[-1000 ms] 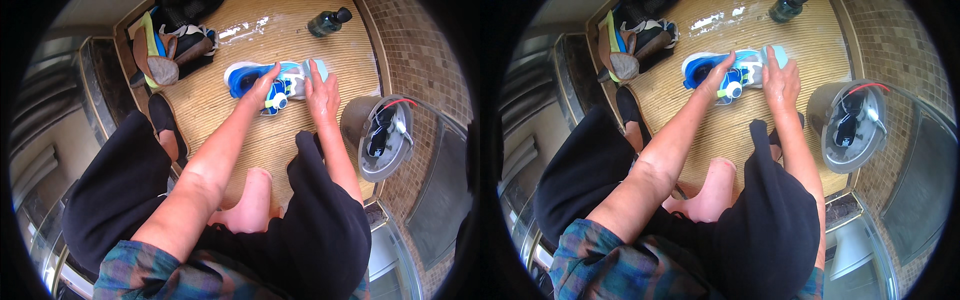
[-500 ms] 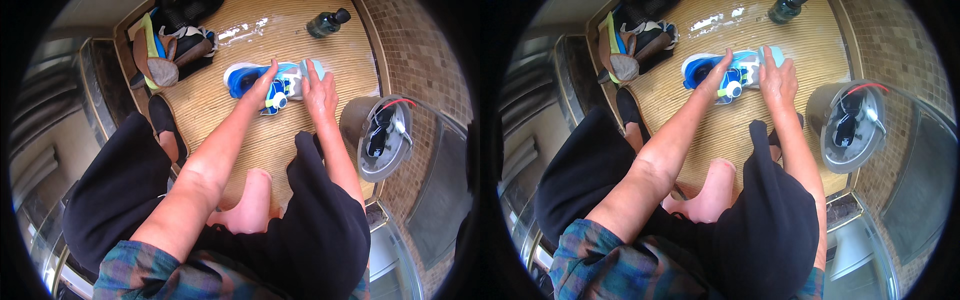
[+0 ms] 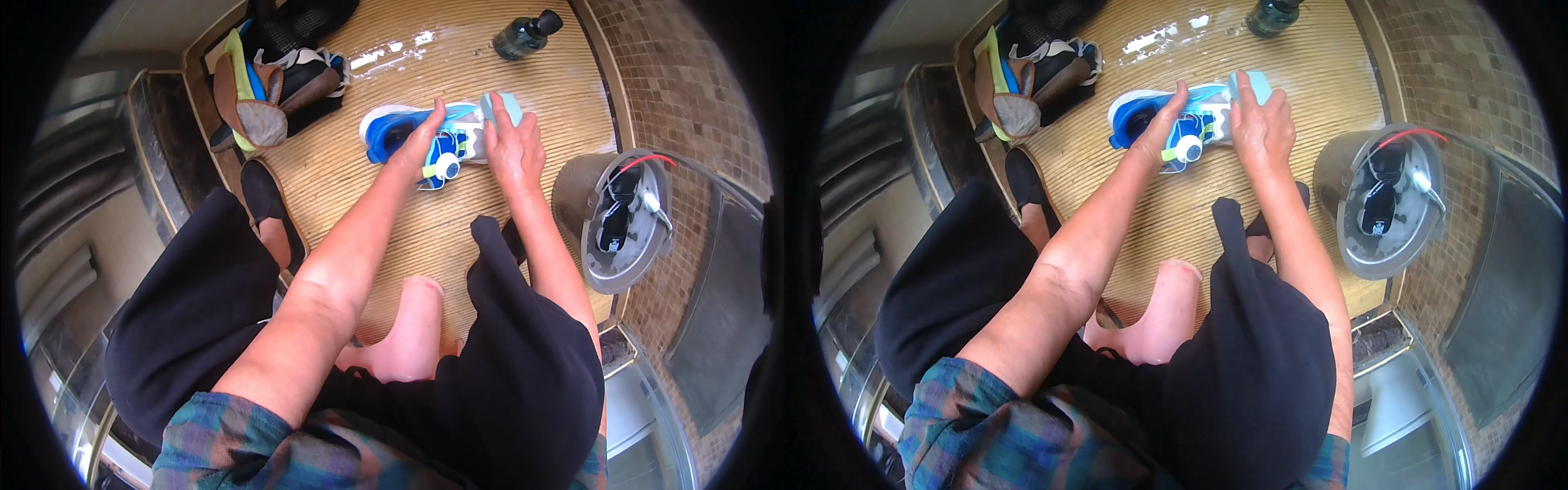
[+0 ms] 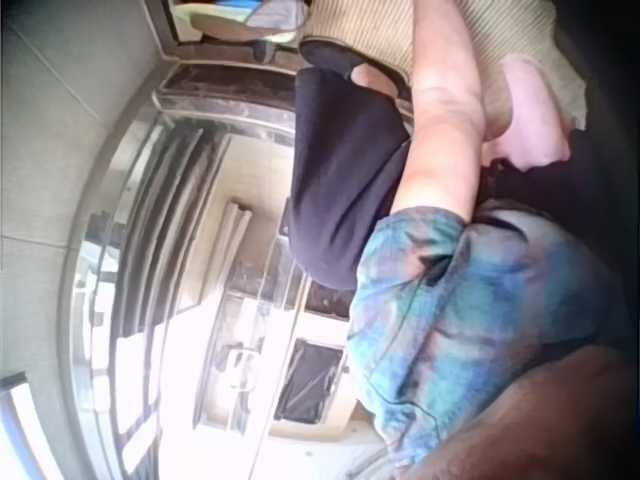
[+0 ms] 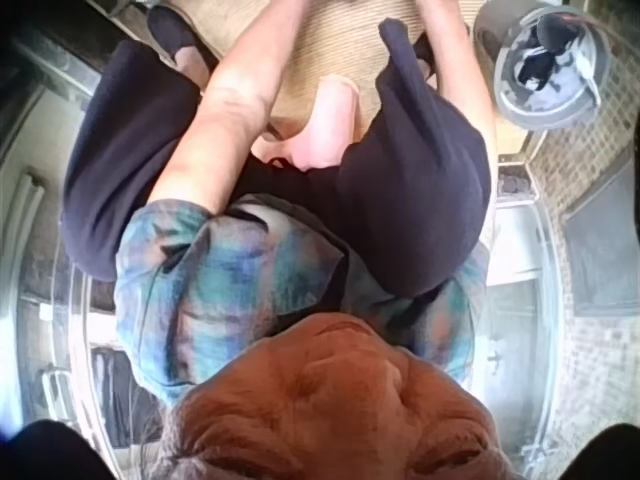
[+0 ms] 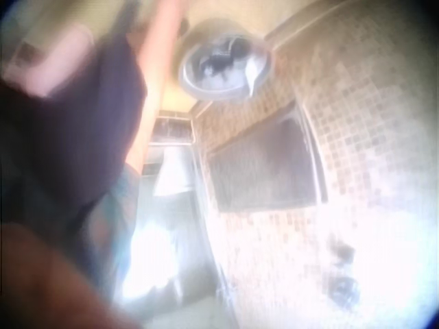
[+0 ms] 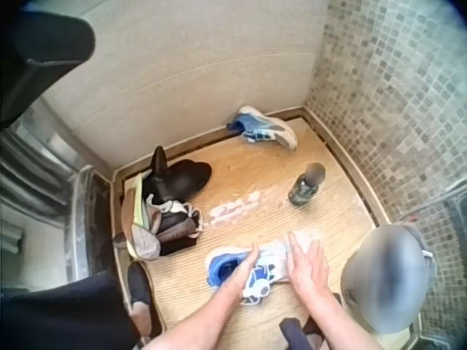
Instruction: The person scrubs a blue and white sneaker with a brush and cleaning solution while sitting on a mat. They repeatedly scrub the upper and sole, dip the shoe in a bucket of water, and continue scrubbing different areas of the shoe.
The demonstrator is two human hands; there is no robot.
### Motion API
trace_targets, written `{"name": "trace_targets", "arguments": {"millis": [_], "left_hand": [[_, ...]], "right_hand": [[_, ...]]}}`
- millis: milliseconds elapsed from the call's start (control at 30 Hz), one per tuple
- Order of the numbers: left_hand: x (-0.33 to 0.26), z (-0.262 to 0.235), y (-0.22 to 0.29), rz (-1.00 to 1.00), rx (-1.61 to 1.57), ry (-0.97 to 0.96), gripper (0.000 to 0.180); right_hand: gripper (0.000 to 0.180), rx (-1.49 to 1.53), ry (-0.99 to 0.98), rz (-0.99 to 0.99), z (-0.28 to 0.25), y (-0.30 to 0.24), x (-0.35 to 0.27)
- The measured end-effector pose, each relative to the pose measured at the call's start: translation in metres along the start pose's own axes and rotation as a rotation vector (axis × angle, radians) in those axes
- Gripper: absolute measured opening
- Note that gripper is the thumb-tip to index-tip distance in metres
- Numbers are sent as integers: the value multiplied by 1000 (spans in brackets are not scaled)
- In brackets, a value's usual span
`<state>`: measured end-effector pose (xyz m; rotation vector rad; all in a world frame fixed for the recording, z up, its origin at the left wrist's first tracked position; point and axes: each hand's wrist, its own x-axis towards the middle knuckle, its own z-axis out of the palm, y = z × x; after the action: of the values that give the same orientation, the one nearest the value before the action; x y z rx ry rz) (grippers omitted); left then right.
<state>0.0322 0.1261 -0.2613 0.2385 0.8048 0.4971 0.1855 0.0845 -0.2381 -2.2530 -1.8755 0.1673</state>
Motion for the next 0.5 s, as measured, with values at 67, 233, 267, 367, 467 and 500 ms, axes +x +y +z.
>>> {"name": "trace_targets", "arguments": {"millis": [67, 233, 267, 367, 467, 500], "left_hand": [[-1, 0, 0, 40, -4, -56, 73], [1, -4, 1, -21, 27, 45, 76], [0, -5, -2, -51, 39, 84, 77], [-5, -3, -1, -36, 60, 117, 77], [-8, 4, 0, -7, 83, 102, 73], [-8, 6, 1, 3, 74, 84, 72]], "right_hand": [[50, -20, 11, 18, 4, 3, 5], [51, 75, 7, -27, -12, -17, -3], [52, 111, 15, -78, -14, -27, -11], [52, 85, 83, -182, -6, -28, -18], [51, 1, 38, -51, -3, -2, -7], [51, -6, 24, -36, -2, 1, -2]]}}
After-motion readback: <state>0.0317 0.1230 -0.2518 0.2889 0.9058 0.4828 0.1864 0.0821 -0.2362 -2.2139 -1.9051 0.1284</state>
